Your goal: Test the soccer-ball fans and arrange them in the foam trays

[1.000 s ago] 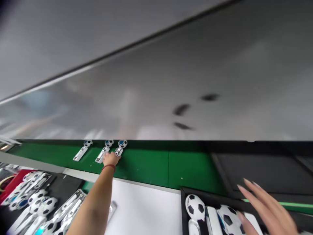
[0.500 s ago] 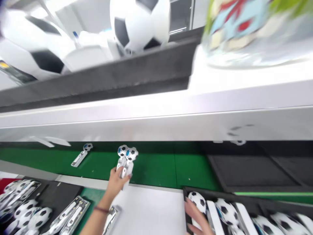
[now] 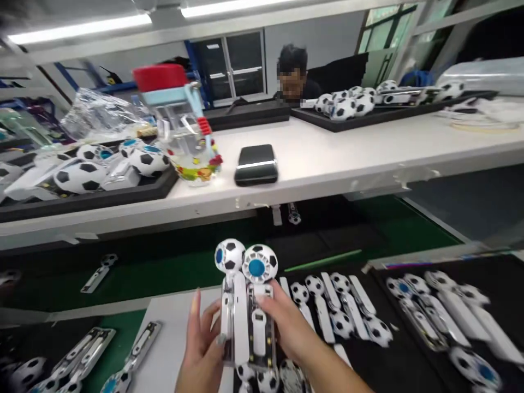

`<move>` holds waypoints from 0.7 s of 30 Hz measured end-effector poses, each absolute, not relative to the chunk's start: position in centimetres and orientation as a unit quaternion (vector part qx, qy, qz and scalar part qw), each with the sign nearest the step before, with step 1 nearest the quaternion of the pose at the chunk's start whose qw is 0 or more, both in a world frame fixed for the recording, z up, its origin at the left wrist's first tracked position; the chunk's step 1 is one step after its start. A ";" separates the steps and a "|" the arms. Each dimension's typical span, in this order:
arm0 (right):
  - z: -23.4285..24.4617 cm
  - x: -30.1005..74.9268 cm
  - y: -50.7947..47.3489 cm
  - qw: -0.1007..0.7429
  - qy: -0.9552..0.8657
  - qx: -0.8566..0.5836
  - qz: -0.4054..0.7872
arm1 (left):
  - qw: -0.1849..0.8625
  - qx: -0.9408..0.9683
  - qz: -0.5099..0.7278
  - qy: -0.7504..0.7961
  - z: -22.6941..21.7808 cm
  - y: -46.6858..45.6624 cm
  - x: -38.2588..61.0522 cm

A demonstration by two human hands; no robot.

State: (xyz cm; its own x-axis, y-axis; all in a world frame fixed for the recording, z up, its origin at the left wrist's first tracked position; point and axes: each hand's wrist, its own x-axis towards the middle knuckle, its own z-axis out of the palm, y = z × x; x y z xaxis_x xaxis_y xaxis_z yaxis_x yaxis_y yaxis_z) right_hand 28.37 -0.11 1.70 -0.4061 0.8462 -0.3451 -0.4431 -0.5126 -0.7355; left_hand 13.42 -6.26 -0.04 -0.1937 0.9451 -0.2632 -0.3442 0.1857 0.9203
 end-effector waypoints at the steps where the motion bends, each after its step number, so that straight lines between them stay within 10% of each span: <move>1: 2.5 29.7 -0.1 0.409 -0.285 -0.349 0.793 | 0.632 0.262 0.550 0.478 1.4 -5.8 14.6; 5: 5.6 34.1 0.4 0.416 -0.308 -0.305 0.799 | 0.749 0.258 0.485 0.371 5.3 -4.0 18.8; 21: 7.9 43.1 2.5 0.460 -0.276 -0.242 0.808 | 0.647 0.338 0.547 0.411 7.0 -1.3 24.1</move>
State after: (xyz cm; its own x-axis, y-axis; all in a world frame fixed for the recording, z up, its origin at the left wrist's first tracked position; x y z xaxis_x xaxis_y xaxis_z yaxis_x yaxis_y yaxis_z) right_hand 43.08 2.49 7.87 -0.4590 0.8778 -0.1371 -0.6101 -0.4236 -0.6696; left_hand 24.10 -1.32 7.02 0.0643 0.9849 -0.1610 -0.4300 0.1730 0.8861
